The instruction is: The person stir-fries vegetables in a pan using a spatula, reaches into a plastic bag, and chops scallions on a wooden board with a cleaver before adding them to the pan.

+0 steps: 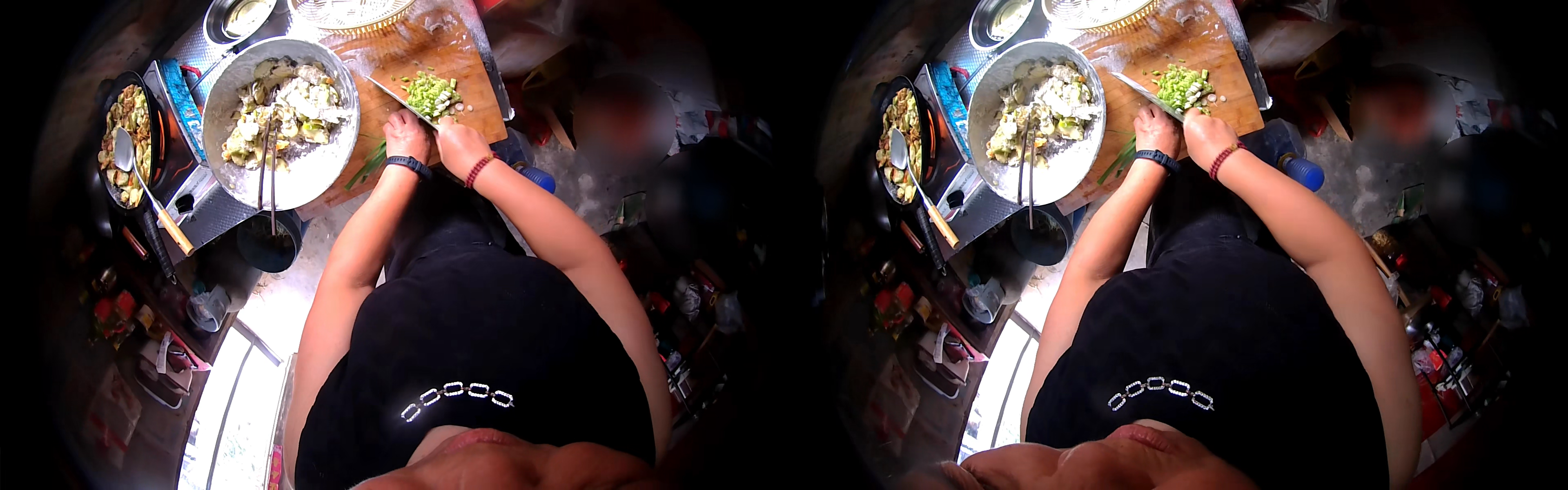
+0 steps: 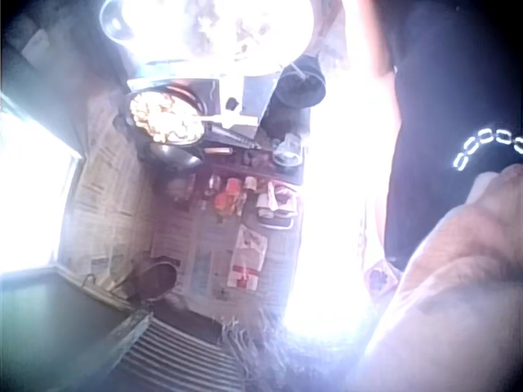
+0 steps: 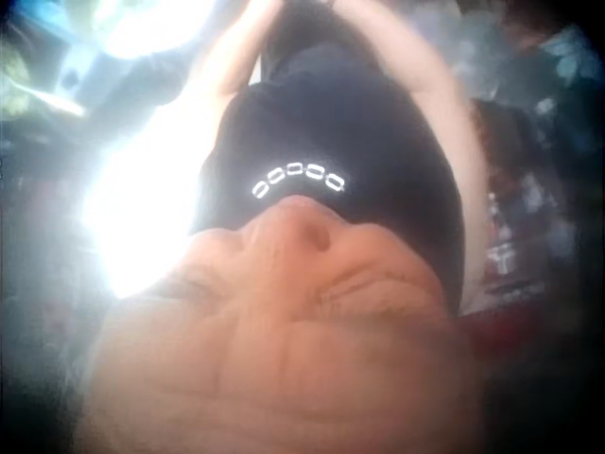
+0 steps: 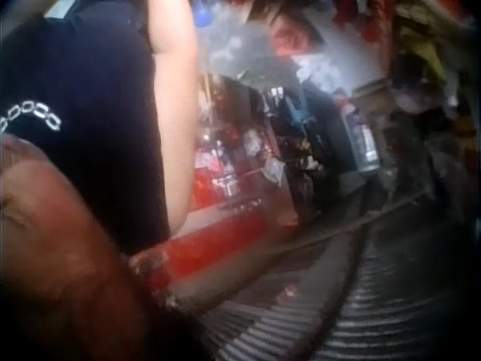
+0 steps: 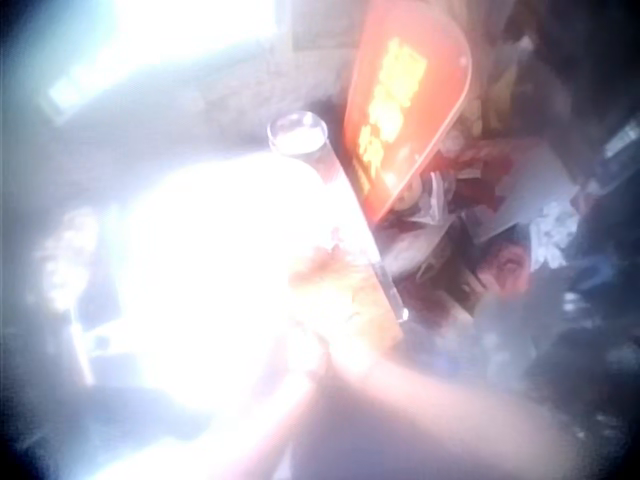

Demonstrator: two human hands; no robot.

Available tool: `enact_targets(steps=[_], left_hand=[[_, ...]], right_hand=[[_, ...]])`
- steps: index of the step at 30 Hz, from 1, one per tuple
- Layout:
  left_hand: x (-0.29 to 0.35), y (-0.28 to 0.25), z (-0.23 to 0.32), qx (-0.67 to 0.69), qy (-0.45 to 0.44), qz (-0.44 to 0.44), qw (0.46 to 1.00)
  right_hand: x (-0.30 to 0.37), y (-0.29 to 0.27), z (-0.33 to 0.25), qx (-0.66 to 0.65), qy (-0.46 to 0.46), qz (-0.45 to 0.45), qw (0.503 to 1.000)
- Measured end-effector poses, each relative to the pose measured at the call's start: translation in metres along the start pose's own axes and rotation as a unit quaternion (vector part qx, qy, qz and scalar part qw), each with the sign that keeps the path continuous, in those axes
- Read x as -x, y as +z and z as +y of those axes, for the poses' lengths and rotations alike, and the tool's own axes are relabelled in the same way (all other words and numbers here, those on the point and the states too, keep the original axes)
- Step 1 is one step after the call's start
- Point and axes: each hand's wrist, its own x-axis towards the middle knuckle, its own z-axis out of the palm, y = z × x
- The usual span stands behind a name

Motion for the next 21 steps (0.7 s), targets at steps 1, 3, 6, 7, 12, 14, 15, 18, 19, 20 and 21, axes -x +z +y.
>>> enact_targets(steps=[1, 3, 6, 7, 12, 14, 15, 18, 19, 20, 21], left_hand=[[0.000, 0.000, 0.000, 0.001, 0.008, 0.018, 1.000], [0.005, 0.000, -0.003, 0.001, 0.020, 0.052, 0.998], [0.008, 0.002, -0.011, -0.037, 0.018, 0.058, 0.997], [0.009, 0.002, -0.017, -0.058, 0.020, 0.060, 0.996], [0.006, -0.006, -0.048, -0.113, -0.054, 0.057, 0.991], [0.003, -0.007, -0.054, -0.053, -0.086, 0.077, 0.992], [0.001, -0.007, -0.055, -0.027, -0.098, 0.087, 0.991], [-0.001, -0.011, -0.055, -0.005, -0.123, 0.019, 0.992], [-0.001, -0.007, -0.056, -0.011, -0.109, 0.056, 0.992], [0.003, -0.001, -0.057, -0.019, -0.095, 0.093, 0.991], [0.004, 0.001, -0.057, -0.028, -0.081, 0.129, 0.988]], right_hand=[[-0.011, 0.007, 0.000, -0.005, -0.007, 0.021, 1.000], [-0.022, 0.010, -0.006, -0.009, -0.023, 0.036, 0.999], [-0.028, 0.009, 0.001, -0.031, -0.048, 0.078, 0.995], [-0.029, 0.007, 0.005, -0.045, -0.061, 0.099, 0.992], [-0.015, -0.019, 0.014, -0.142, -0.014, 0.138, 0.980], [-0.004, -0.029, 0.027, -0.148, -0.018, 0.160, 0.976], [0.002, -0.033, 0.036, -0.149, -0.019, 0.172, 0.973], [0.021, -0.040, 0.058, -0.125, 0.002, 0.153, 0.980], [0.025, -0.041, 0.065, -0.114, 0.011, 0.146, 0.983], [0.028, -0.041, 0.072, -0.117, 0.022, 0.143, 0.982], [0.028, -0.037, 0.081, -0.138, 0.019, 0.156, 0.978]])
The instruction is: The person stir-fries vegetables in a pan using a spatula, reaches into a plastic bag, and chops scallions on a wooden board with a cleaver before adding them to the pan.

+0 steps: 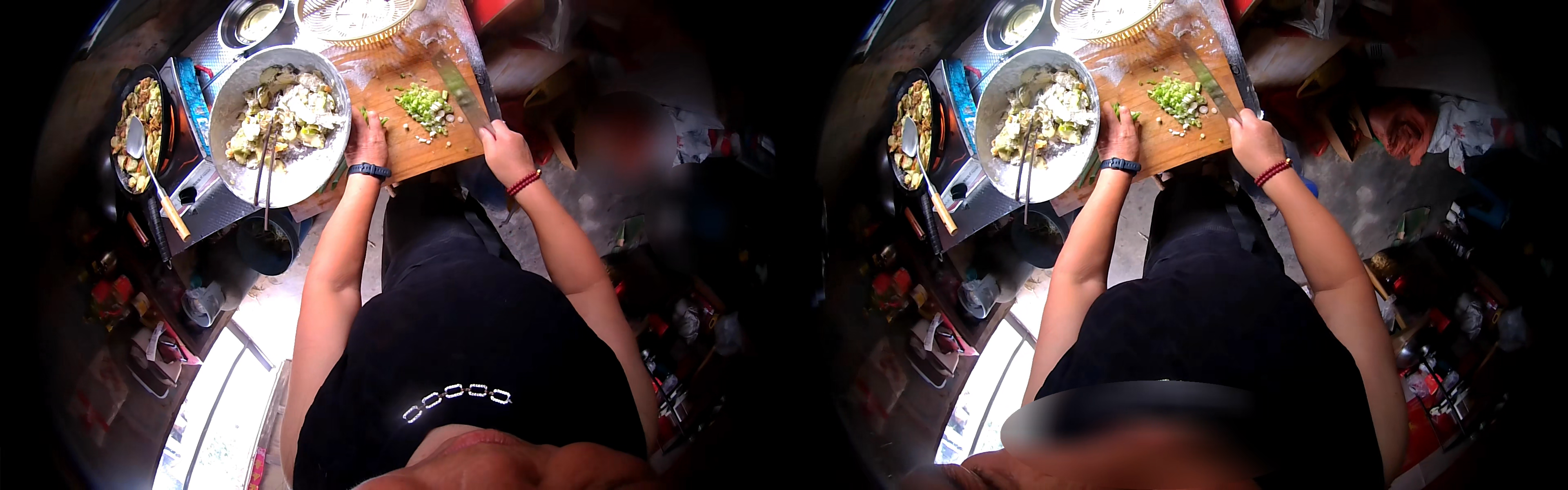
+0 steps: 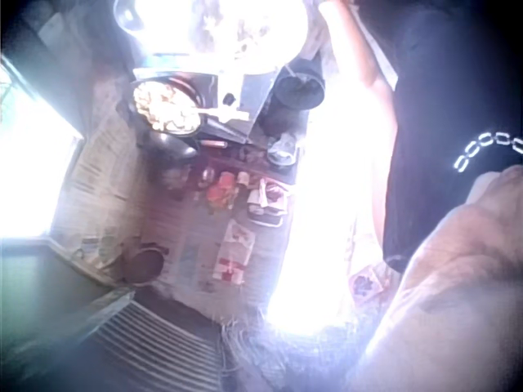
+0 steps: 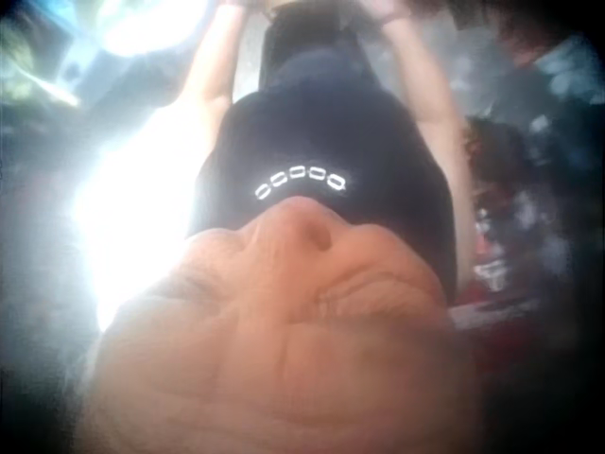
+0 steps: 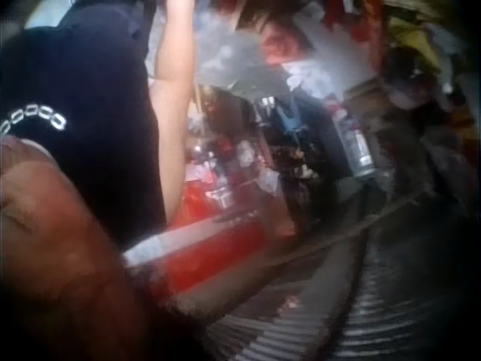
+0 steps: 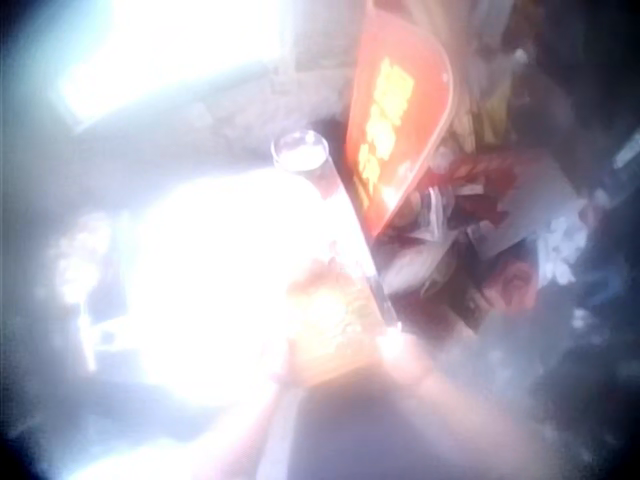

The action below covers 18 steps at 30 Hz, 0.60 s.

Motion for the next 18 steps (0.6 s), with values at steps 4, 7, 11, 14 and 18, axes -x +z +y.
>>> enact_targets(steps=[4, 7, 11, 14, 18], left_hand=[[0.000, 0.002, 0.003, 0.132, -0.069, 0.036, 0.988], [0.003, -0.022, 0.013, -0.001, 0.078, -0.024, 0.997], [0.013, -0.024, 0.027, 0.151, 0.223, 0.011, 0.963], [0.015, -0.011, 0.053, 0.227, 0.194, 0.006, 0.954], [0.005, -0.004, 0.076, 0.230, 0.071, -0.002, 0.971]], right_hand=[[0.005, 0.000, 0.027, -0.194, 0.112, -0.049, 0.973], [0.014, -0.002, 0.038, -0.350, 0.212, -0.104, 0.906], [0.027, 0.012, 0.065, -0.426, 0.244, -0.112, 0.864], [0.033, 0.017, 0.075, -0.457, 0.274, -0.106, 0.839], [0.040, 0.024, 0.081, -0.472, 0.273, -0.116, 0.830]])
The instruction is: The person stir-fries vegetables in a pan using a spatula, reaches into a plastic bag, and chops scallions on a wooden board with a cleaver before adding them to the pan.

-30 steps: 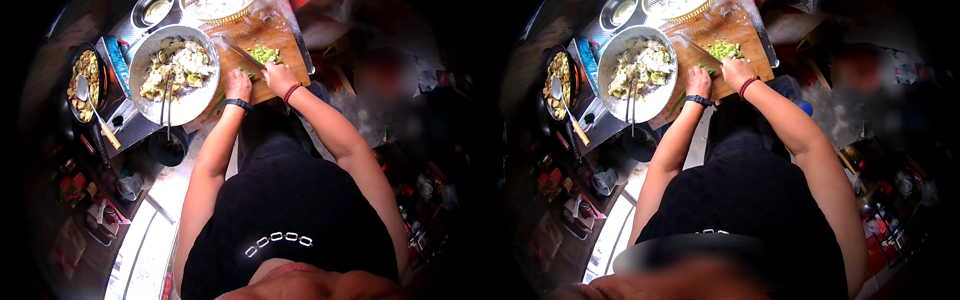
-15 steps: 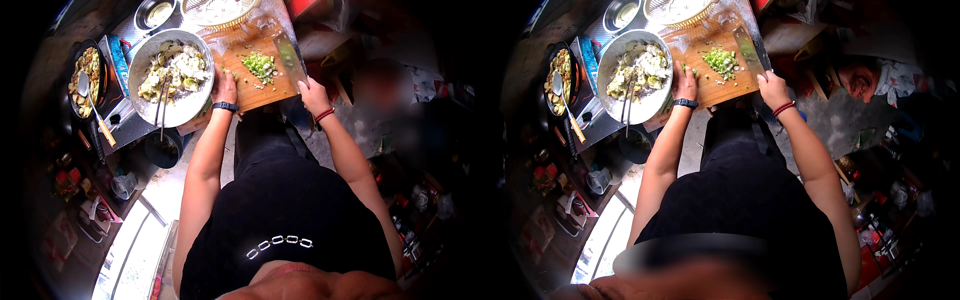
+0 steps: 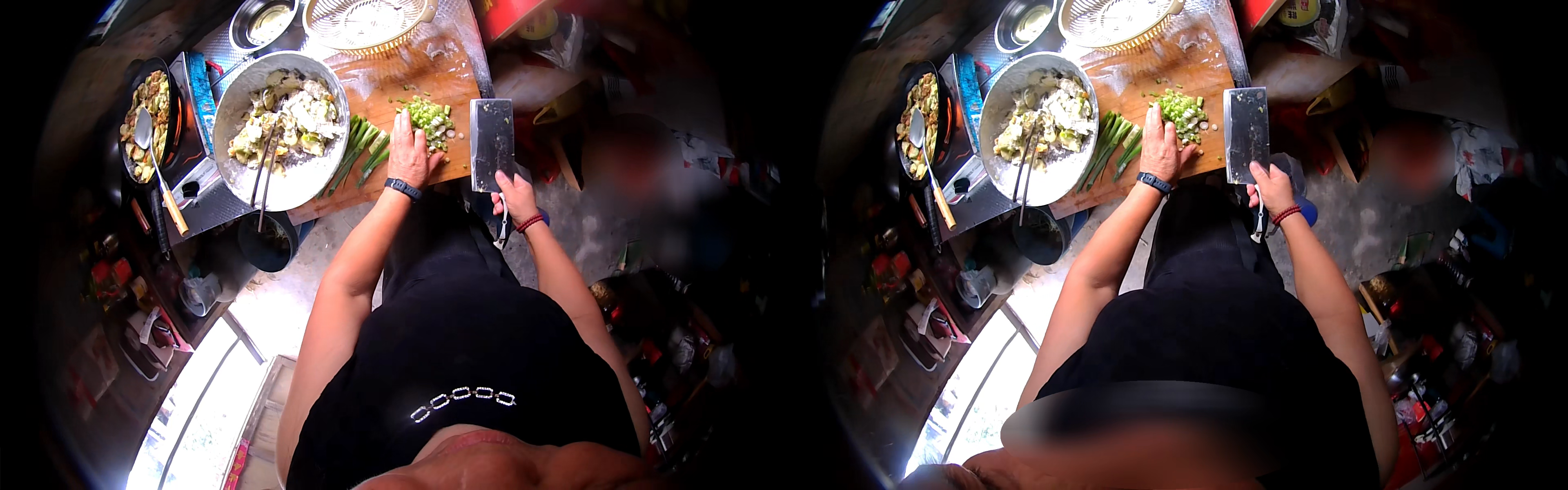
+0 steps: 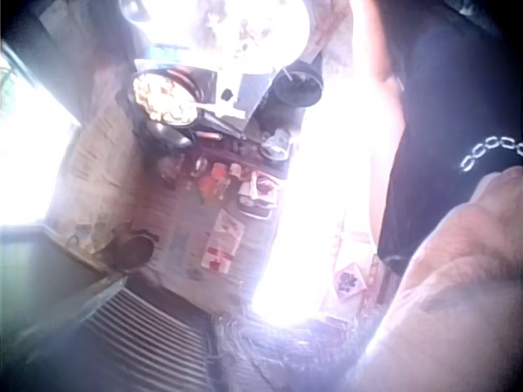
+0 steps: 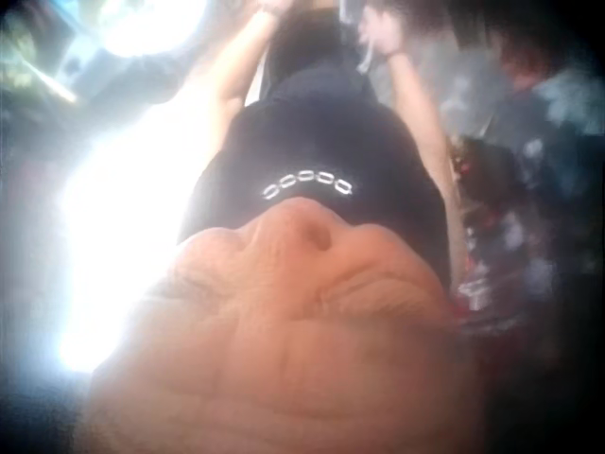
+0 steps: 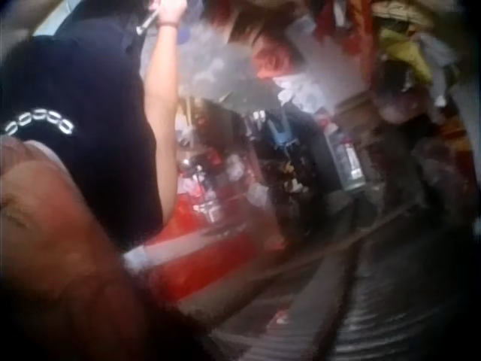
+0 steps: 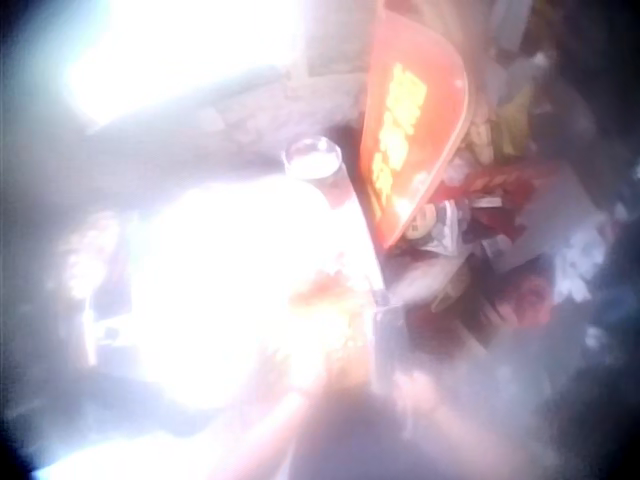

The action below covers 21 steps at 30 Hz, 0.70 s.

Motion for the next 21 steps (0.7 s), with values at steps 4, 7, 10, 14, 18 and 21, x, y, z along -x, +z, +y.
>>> enact_targets(steps=[4, 7, 10, 14, 18, 21], left_hand=[[-0.020, 0.014, 0.001, -0.042, -0.027, 0.005, 0.999], [-0.024, 0.030, -0.001, -0.045, -0.026, 0.025, 0.998], [-0.032, 0.033, 0.001, 0.011, -0.019, 0.052, 0.998], [-0.041, 0.041, 0.009, 0.088, -0.035, 0.139, 0.986], [-0.047, 0.041, 0.024, 0.167, -0.085, 0.174, 0.967], [-0.047, 0.039, 0.028, 0.187, -0.122, 0.192, 0.956]], right_hand=[[-0.007, 0.006, 0.007, 0.031, 0.010, -0.067, 0.997], [-0.008, 0.020, 0.008, 0.022, 0.027, -0.065, 0.997], [-0.008, 0.030, 0.001, 0.029, 0.027, -0.054, 0.998], [-0.015, 0.034, -0.007, 0.043, 0.021, -0.078, 0.996], [-0.021, 0.046, -0.017, 0.025, 0.024, -0.108, 0.994], [-0.021, 0.052, -0.023, 0.021, 0.020, -0.104, 0.994]])
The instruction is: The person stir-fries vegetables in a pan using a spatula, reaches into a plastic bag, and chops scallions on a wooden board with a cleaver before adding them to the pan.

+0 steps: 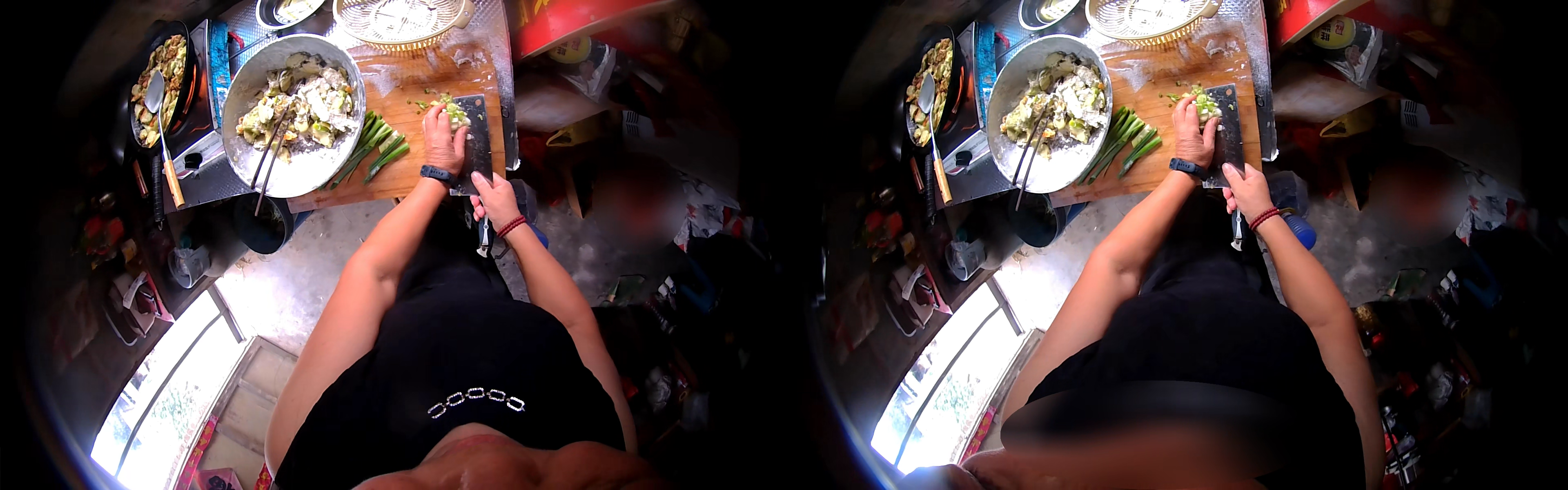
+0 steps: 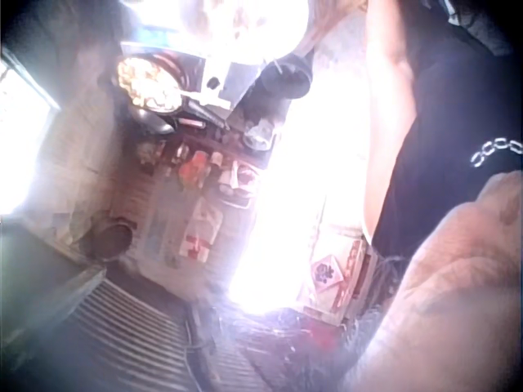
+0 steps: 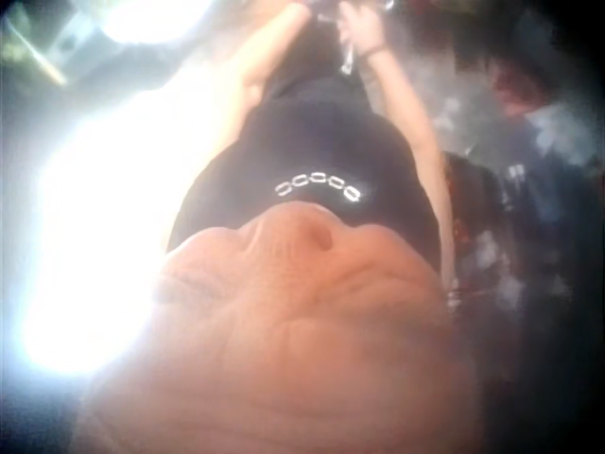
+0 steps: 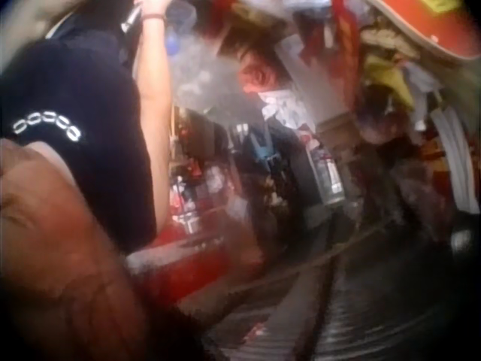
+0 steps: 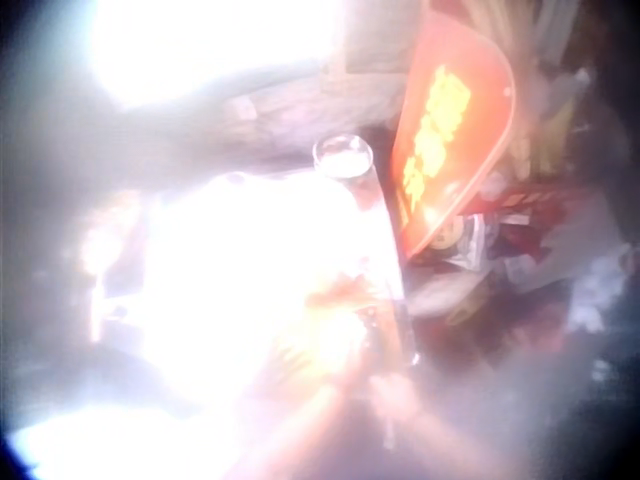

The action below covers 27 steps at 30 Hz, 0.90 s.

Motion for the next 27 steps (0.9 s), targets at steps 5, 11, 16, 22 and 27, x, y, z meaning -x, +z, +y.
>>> enact_targets(steps=[5, 11, 16, 22, 27], left_hand=[[-0.010, -0.003, 0.012, 0.014, -0.038, 0.024, 0.999], [-0.020, 0.001, 0.014, 0.150, -0.134, 0.086, 0.976], [-0.037, -0.002, 0.000, 0.474, -0.308, 0.106, 0.818], [-0.049, -0.023, -0.010, 0.627, -0.472, 0.051, 0.618], [-0.047, -0.052, -0.006, 0.665, -0.499, 0.027, 0.555]], right_hand=[[0.006, 0.001, -0.008, 0.058, -0.030, -0.009, 0.998], [0.025, 0.008, -0.029, 0.109, -0.074, -0.007, 0.991], [0.030, -0.004, -0.042, 0.056, -0.033, -0.032, 0.997], [0.030, -0.018, -0.052, -0.043, -0.006, -0.032, 0.999], [0.017, -0.022, -0.055, -0.042, -0.026, -0.016, 0.999]])
